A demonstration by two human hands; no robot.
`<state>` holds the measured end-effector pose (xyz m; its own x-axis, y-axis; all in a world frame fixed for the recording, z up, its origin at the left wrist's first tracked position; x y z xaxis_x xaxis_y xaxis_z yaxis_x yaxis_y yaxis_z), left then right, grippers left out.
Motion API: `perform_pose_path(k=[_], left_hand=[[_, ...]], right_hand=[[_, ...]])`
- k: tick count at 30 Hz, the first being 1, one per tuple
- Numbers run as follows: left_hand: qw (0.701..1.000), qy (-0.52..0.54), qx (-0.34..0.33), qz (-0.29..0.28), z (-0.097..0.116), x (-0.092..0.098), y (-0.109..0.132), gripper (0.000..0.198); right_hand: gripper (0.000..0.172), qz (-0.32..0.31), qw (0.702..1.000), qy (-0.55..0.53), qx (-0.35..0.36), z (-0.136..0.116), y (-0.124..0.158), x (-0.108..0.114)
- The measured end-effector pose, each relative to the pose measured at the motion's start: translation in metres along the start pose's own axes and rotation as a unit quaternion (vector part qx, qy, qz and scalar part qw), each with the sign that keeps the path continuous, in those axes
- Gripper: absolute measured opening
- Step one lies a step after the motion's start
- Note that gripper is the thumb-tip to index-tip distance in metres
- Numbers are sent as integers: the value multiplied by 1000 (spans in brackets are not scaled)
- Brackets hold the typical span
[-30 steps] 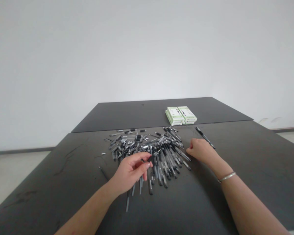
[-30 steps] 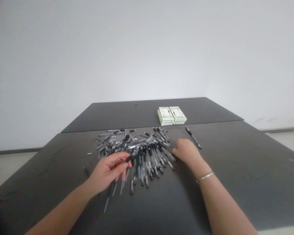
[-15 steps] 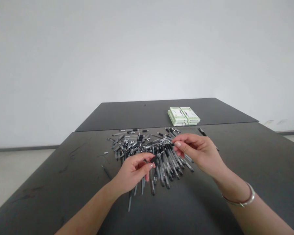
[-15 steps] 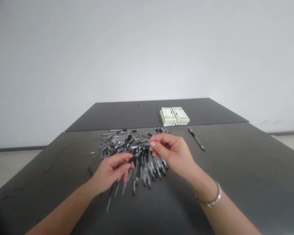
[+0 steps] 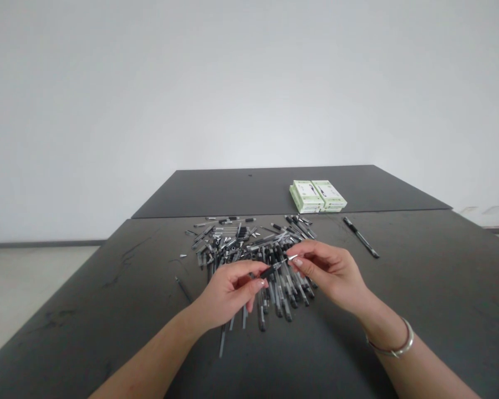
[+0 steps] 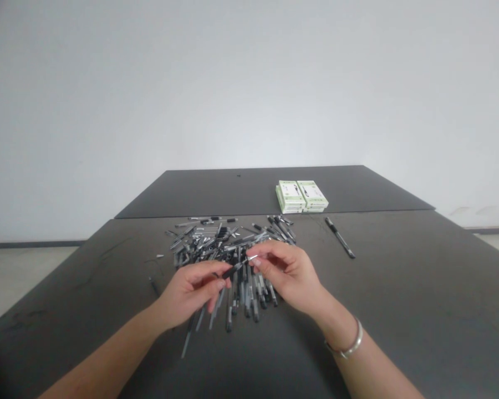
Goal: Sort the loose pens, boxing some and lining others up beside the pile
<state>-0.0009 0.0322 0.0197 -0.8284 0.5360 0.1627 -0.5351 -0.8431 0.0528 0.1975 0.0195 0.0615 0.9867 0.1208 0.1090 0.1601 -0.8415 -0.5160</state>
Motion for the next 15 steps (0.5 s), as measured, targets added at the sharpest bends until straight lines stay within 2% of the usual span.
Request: perform_pose_path(k=[8, 15], left_hand=[[1000, -13, -8, 2, 4, -1, 0, 29], [999, -44, -24, -19, 10, -2, 1, 28]], right_hand=[[10, -38, 998, 49, 25, 0, 0, 0], [10, -104, 984, 125, 77, -6, -1, -5]])
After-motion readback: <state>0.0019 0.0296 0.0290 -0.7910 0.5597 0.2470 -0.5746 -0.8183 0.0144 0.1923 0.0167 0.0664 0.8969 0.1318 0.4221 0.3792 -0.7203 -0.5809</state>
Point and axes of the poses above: each hand's wrist, its own y-axis away from the middle knuckle, its own x-axis out of the back of the hand, z = x × y, the point moved 4 cm from there along -y, towards the middle knuckle, and after that the axes turned 11 degrees about x, right-handed, at the moved point
